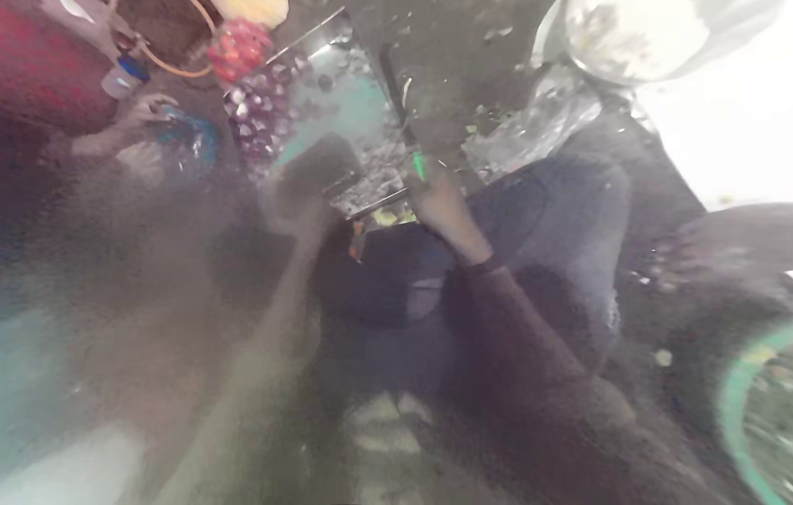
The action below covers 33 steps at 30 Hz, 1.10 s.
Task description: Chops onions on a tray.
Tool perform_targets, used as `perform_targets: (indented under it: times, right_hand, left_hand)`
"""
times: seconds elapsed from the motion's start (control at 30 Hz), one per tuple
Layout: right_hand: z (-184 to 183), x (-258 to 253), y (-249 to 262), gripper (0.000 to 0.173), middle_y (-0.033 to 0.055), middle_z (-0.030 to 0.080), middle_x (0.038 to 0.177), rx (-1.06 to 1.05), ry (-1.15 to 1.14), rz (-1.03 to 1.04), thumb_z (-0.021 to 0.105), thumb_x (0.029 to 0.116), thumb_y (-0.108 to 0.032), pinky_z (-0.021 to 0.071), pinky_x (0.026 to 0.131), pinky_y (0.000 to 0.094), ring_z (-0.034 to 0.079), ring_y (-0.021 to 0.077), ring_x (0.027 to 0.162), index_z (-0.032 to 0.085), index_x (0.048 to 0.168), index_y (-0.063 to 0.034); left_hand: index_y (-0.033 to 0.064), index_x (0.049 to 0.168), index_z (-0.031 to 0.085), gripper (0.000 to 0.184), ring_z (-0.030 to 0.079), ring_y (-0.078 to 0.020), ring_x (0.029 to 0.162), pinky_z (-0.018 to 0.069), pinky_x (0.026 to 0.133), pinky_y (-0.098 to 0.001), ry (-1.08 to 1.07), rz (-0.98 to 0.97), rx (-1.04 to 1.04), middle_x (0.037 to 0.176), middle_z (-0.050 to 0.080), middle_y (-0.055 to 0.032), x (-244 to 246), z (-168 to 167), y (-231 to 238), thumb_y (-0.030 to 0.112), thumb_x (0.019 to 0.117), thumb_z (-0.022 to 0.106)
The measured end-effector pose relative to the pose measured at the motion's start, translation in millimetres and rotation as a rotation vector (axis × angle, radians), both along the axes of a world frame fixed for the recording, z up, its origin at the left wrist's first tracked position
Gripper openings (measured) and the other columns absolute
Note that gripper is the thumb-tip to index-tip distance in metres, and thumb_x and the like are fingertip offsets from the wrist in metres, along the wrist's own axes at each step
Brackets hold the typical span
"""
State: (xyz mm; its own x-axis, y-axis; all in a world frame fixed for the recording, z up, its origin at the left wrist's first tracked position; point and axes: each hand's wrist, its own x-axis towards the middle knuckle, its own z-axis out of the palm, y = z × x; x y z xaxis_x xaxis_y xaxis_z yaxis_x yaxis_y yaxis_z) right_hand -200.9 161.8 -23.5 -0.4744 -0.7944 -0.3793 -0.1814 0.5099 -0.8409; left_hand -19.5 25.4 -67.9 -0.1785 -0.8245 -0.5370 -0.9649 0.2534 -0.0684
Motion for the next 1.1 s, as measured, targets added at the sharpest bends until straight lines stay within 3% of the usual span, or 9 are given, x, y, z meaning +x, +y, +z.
perform_targets:
  times: [0.2,0.37,0.57,0.7,0.83,0.9,0.97,1.03,1.1]
  right_hand:
    - [-8.9,0.8,11.9,0.044,0.0229,0.066,0.103,-0.086,0.088,0.01,0.049,0.1091,-0.038,0.0557,0.075,0.0599,0.068,0.0393,0.089,0.052,0.137,-0.0037]
    - [-8.4,3.1,27.3,0.049,0.021,0.065,0.099,-0.104,-0.017,-0.026,0.048,0.1086,-0.047,0.0547,0.063,0.0566,0.066,0.0377,0.076,0.048,0.141,-0.0101]
    - [-11.0,-2.3,15.1,0.052,0.0217,0.067,0.094,-0.096,-0.043,-0.028,0.047,0.1089,-0.048,0.0558,0.063,0.0577,0.067,0.0378,0.072,0.049,0.143,-0.009]
    - [-6.0,-0.1,23.9,0.053,0.0246,0.066,0.103,-0.088,-0.082,-0.03,0.048,0.1091,-0.046,0.0562,0.066,0.058,0.067,0.0391,0.077,0.045,0.148,-0.01]
    - [-6.9,-2.4,24.8,0.052,0.0208,0.064,0.091,-0.067,-0.119,-0.03,0.047,0.1088,-0.049,0.0556,0.058,0.0516,0.064,0.0332,0.065,0.047,0.142,-0.009]
    - [-6.9,-3.0,22.3,0.053,0.021,0.065,0.09,-0.065,-0.112,-0.041,0.047,0.1088,-0.048,0.0553,0.057,0.0514,0.064,0.0333,0.064,0.047,0.143,-0.0086]
    - [-8.9,-2.9,20.4,0.05,0.0198,0.065,0.09,-0.09,-0.095,-0.049,0.049,0.1088,-0.045,0.0561,0.056,0.0491,0.064,0.0311,0.063,0.046,0.142,-0.0079]
    - [-11.4,-4.2,16.0,0.051,0.0195,0.067,0.09,-0.088,-0.074,-0.057,0.05,0.1085,-0.044,0.0572,0.058,0.0499,0.065,0.0309,0.064,0.045,0.145,-0.0086]
    - [-11.6,-6.3,9.7,0.05,0.0197,0.066,0.089,-0.07,-0.045,-0.063,0.051,0.1086,-0.043,0.0572,0.061,0.0519,0.065,0.0319,0.065,0.048,0.143,-0.0057]
  left_hand:
    - [-0.0002,0.107,0.073,0.042,0.069,-0.0429,0.107,0.0546,0.09,-0.0642,0.087,-0.102,-0.047,0.112,0.071,-0.0244,-6.3,-53.2,-19.8,0.039,0.0927,0.071]
    - [0.0055,0.128,0.067,0.044,0.067,-0.0423,0.113,0.0529,0.094,-0.0648,0.131,-0.084,0.027,0.121,0.07,-0.0234,-45.9,-40.6,-9.5,0.038,0.0981,0.064]
    - [-0.0039,0.113,0.069,0.049,0.066,-0.0427,0.111,0.0534,0.091,-0.0632,0.229,-0.018,0.09,0.116,0.068,-0.027,-96.2,-19.8,11.0,0.041,0.0939,0.07]
    - [-0.0089,0.133,0.057,0.046,0.063,-0.0445,0.119,0.0511,0.1,-0.0608,0.389,0.06,0.038,0.127,0.063,-0.0312,-116.3,-24.3,16.9,0.023,0.1003,0.062]
    - [-0.009,0.144,0.047,0.05,0.057,-0.0446,0.129,0.0468,0.107,-0.0598,0.497,0.097,-0.005,0.14,0.056,-0.0323,-128.3,-22.8,21.8,0.023,0.1064,0.052]
    - [-0.0121,0.142,0.048,0.049,0.058,-0.0467,0.127,0.0475,0.105,-0.0604,0.59,0.057,-0.074,0.138,0.056,-0.0351,-126.5,-7.4,33.8,0.022,0.1064,0.05]
    - [-0.0099,0.143,0.049,0.043,0.056,-0.0398,0.132,0.0464,0.109,-0.0527,0.681,0.072,0.033,0.143,0.055,-0.0302,-118.3,64.9,65.2,0.017,0.1095,0.048]
    - [0.0031,0.134,0.058,0.031,0.063,-0.0135,0.106,0.0535,0.088,-0.0283,0.847,0.208,0.2,0.123,0.067,-0.0105,-103.5,101.6,80.5,0.02,0.1111,0.047]
    - [0.0037,0.125,0.061,0.024,0.063,-0.0154,0.087,0.0546,0.075,-0.0316,0.82,0.23,0.286,0.107,0.067,-0.0104,-103.6,86.1,59.7,0.019,0.1086,0.052]
